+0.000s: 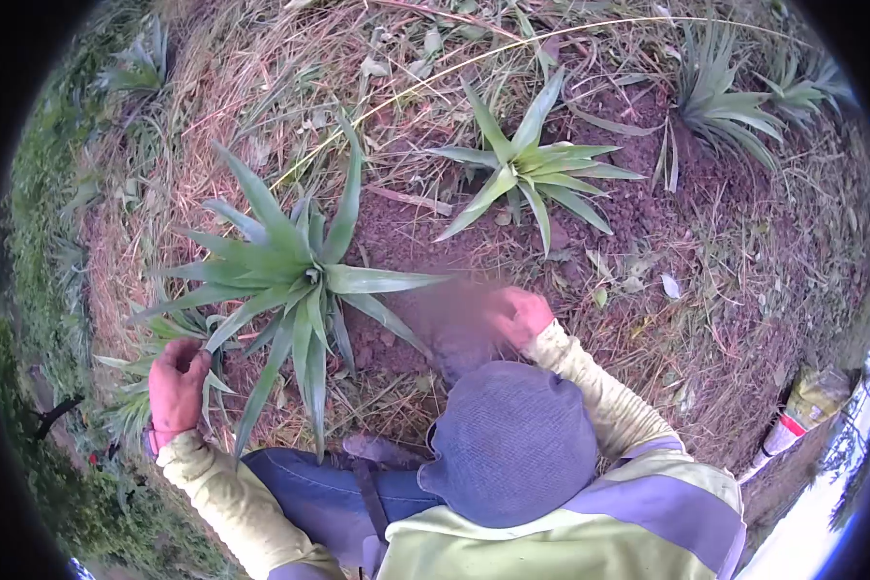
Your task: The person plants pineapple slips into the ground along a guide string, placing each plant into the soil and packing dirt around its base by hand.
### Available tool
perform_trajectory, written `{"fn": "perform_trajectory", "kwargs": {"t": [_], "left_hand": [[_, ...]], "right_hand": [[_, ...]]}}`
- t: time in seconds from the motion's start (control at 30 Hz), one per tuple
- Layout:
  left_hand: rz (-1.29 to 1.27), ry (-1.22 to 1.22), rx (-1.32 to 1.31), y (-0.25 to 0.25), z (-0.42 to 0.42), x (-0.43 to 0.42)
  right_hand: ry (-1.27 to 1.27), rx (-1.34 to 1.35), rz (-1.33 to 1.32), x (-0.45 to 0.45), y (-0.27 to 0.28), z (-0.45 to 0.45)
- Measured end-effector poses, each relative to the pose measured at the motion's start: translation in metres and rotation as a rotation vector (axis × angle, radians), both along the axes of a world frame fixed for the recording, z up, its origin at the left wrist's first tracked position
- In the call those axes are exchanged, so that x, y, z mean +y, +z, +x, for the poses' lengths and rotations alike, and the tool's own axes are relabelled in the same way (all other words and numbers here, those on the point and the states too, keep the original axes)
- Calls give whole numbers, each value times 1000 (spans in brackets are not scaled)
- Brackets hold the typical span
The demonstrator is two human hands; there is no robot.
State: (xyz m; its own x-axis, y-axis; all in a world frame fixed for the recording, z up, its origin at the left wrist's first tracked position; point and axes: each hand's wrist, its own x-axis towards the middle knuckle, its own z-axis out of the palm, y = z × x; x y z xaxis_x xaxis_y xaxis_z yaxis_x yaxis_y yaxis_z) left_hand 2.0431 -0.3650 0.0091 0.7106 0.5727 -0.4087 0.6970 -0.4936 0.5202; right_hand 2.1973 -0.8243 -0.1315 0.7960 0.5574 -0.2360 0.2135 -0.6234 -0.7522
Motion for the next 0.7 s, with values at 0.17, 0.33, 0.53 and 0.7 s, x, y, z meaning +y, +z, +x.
{"fn": "perform_trajectory", "kwargs": {"t": [0.17,0.33,0.53,0.7], "left_hand": [[-593,-140,-199,26,64,-93],[-211,-849,73,-33,152,-158],[-3,-841,247,-136,230,-194],[29,-488,279,-179,199,-209]], "right_hand": [[-612,20,62,-61,-14,45],[-353,-492,-150,-55,-9,128],[-119,-587,-14,-27,-31,210],[-344,-170,126,-36,-10,227]]}}
